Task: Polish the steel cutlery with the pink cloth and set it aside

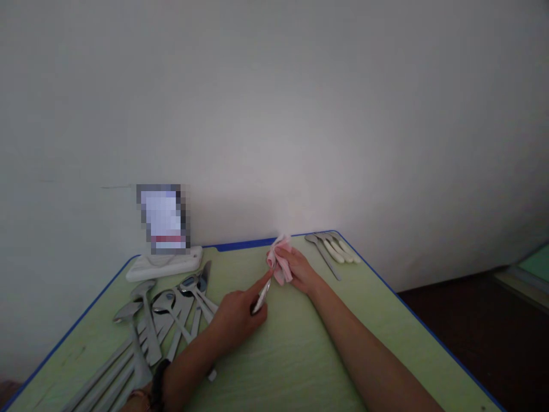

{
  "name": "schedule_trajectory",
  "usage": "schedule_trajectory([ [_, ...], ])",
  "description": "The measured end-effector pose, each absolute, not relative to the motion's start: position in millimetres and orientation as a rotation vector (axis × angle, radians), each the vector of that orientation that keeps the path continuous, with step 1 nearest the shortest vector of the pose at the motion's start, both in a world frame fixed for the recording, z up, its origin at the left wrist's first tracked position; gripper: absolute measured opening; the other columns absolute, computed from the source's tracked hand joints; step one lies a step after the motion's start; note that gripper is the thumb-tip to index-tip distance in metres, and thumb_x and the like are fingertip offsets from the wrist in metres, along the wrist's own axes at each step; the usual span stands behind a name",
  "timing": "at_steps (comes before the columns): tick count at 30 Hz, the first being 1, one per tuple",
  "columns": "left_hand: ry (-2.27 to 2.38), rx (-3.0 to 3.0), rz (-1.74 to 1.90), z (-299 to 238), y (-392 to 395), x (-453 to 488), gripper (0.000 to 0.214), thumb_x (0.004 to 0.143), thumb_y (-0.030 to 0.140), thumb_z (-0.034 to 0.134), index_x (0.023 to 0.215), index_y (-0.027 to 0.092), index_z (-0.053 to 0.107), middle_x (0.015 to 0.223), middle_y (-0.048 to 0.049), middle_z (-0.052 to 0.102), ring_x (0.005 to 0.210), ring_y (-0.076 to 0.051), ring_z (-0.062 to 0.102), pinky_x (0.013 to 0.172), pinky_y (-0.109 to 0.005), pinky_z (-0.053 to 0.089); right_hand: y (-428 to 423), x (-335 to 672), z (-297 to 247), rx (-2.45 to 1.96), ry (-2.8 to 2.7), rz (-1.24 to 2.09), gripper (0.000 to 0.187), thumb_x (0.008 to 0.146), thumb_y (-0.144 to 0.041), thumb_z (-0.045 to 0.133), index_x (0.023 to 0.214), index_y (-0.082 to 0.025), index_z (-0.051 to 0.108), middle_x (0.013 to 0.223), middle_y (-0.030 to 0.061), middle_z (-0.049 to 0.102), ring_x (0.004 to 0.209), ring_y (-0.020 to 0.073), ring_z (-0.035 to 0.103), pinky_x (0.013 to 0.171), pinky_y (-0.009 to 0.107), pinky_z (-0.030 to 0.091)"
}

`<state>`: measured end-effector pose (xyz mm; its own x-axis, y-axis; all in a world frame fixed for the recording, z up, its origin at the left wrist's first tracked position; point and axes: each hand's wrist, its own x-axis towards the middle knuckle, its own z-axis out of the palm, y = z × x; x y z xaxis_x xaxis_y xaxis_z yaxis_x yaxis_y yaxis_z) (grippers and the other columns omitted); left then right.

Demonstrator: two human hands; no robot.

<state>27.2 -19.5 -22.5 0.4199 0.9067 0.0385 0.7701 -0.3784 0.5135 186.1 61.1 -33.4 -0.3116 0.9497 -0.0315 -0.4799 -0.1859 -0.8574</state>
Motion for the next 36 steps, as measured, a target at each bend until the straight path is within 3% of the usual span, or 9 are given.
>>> schedule_trajectory([
  [5, 1.448, 2.26, 0.446, -23, -19, 27, 0.062, 0.078, 0.024, 0.04, 0.138, 0.023, 0.028, 0.054, 0.0059, 0.049, 0.048, -0.011, 0.043, 0.052, -0.02, 0.028, 61, 187, -33, -0.733, -0.926, 1.695, 0.012, 0.061, -0.017, 0.059, 0.072, -0.013, 0.063, 0.064, 0.0021, 0.065, 0.055, 0.0105, 0.056, 0.055, 0.021, 0.043],
  [12, 1.443, 2.242, 0.46, -23, -20, 27, 0.062, 0.076, 0.022, 0.041, 0.137, 0.023, 0.03, 0.053, 0.0062, 0.047, 0.047, -0.01, 0.04, 0.051, -0.02, 0.026, 61, 188, -32, -0.712, -0.925, 1.728, 0.02, 0.058, -0.013, 0.056, 0.077, -0.013, 0.064, 0.066, 0.002, 0.066, 0.059, 0.0122, 0.059, 0.057, 0.022, 0.044],
  [17, 1.451, 2.215, 0.491, -23, -19, 27, 0.062, 0.075, 0.022, 0.041, 0.136, 0.023, 0.031, 0.052, 0.0065, 0.045, 0.047, -0.01, 0.039, 0.052, -0.02, 0.026, 61, 185, -33, -0.72, -0.929, 1.692, 0.02, 0.062, -0.023, 0.066, 0.079, -0.014, 0.063, 0.07, 0.0028, 0.066, 0.064, 0.0134, 0.059, 0.061, 0.024, 0.045],
  [26, 1.42, 2.135, 0.556, -19, -21, 29, 0.062, 0.075, 0.02, 0.043, 0.136, 0.023, 0.031, 0.051, 0.0084, 0.041, 0.046, -0.008, 0.037, 0.051, -0.018, 0.026, 62, 177, -36, -0.829, -0.943, 1.538, 0.037, 0.066, -0.053, 0.062, 0.065, -0.017, 0.054, 0.052, 0.0013, 0.06, 0.043, 0.0112, 0.051, 0.042, 0.022, 0.037],
  [36, 1.425, 2.17, 0.527, -23, -20, 27, 0.062, 0.076, 0.022, 0.043, 0.136, 0.022, 0.032, 0.05, 0.0079, 0.043, 0.046, -0.009, 0.038, 0.051, -0.019, 0.027, 58, 181, -32, -0.9, -1.018, 1.571, 0.031, 0.064, -0.044, 0.067, 0.065, -0.015, 0.054, 0.051, 0.0008, 0.061, 0.041, 0.0092, 0.049, 0.039, 0.02, 0.035],
])
